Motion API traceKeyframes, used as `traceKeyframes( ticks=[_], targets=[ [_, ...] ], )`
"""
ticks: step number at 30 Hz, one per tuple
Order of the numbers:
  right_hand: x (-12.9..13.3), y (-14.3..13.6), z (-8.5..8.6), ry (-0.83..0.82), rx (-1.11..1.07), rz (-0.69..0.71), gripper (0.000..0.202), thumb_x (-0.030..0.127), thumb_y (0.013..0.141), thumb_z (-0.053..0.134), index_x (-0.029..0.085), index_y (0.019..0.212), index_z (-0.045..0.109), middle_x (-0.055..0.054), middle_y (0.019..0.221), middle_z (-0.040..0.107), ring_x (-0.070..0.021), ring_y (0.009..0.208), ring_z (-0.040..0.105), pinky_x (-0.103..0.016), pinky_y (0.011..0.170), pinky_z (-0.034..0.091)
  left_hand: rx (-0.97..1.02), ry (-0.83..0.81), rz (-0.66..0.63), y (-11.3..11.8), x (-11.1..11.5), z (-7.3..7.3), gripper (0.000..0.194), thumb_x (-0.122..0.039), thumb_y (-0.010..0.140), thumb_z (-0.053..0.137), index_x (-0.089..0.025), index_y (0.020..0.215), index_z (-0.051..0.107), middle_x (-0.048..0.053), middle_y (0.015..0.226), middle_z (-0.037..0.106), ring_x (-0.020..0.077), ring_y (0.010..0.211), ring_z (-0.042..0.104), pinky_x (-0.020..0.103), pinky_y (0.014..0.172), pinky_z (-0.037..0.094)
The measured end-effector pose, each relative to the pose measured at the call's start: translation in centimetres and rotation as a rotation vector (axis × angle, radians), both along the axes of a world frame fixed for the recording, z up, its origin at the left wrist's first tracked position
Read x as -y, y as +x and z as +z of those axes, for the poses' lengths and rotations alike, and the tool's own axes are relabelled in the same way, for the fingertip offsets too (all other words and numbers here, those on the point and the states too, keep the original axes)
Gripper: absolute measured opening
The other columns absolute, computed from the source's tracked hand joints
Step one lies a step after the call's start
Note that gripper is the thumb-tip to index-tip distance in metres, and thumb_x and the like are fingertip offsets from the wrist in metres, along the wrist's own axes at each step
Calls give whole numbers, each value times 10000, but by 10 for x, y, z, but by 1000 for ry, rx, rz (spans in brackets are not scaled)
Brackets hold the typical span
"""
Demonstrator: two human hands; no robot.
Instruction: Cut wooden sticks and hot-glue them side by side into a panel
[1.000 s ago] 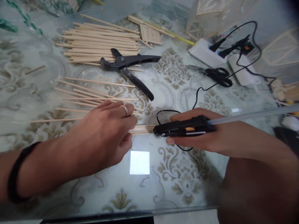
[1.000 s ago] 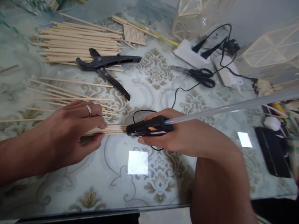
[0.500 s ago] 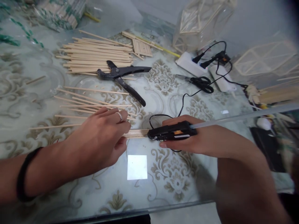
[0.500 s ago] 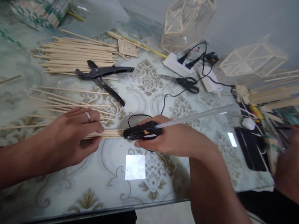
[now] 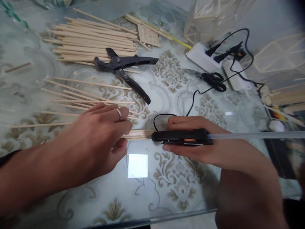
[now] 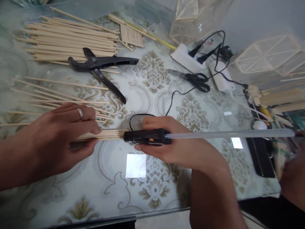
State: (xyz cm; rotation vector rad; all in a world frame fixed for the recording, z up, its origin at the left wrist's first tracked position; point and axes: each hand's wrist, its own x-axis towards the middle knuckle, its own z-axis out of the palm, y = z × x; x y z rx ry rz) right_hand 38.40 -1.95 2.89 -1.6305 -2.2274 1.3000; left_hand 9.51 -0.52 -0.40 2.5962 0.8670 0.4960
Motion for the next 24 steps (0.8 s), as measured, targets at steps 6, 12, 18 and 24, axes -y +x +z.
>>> traceKeyframes(
  ticks=[6, 12, 18, 24],
  targets=[
    [4, 0, -2, 1, 33, -38, 331, 422, 851, 791, 233, 672, 585, 46, 628, 479, -128, 560, 470, -275, 487, 377, 18, 25, 1, 0, 0, -2, 198, -150, 987, 544, -204, 840, 665, 50, 928, 675, 268, 928, 678, 480, 928, 539],
    [7, 3, -3, 30, 56, -108, 313, 482, 832, 783, 251, 691, 625, 25, 621, 537, -158, 552, 511, -297, 481, 402, 10, 50, 7, -2, 0, -3, 171, -175, 986, 565, -203, 868, 686, 58, 965, 701, 262, 921, 677, 469, 920, 553],
    [3, 4, 1, -68, 107, -90, 364, 545, 836, 752, 241, 696, 608, 39, 632, 486, -149, 559, 498, -294, 478, 395, -3, 36, 9, -2, 1, -1, 173, -155, 981, 564, -195, 876, 695, 66, 964, 696, 281, 935, 691, 500, 922, 564],
    [1, 3, 6, -132, 85, -112, 440, 540, 819, 763, 245, 645, 487, 58, 583, 426, -125, 533, 406, -271, 453, 324, 5, 56, 13, 0, 0, -2, 142, -170, 976, 600, -192, 883, 704, 55, 944, 690, 270, 924, 677, 481, 916, 561]
  ],
)
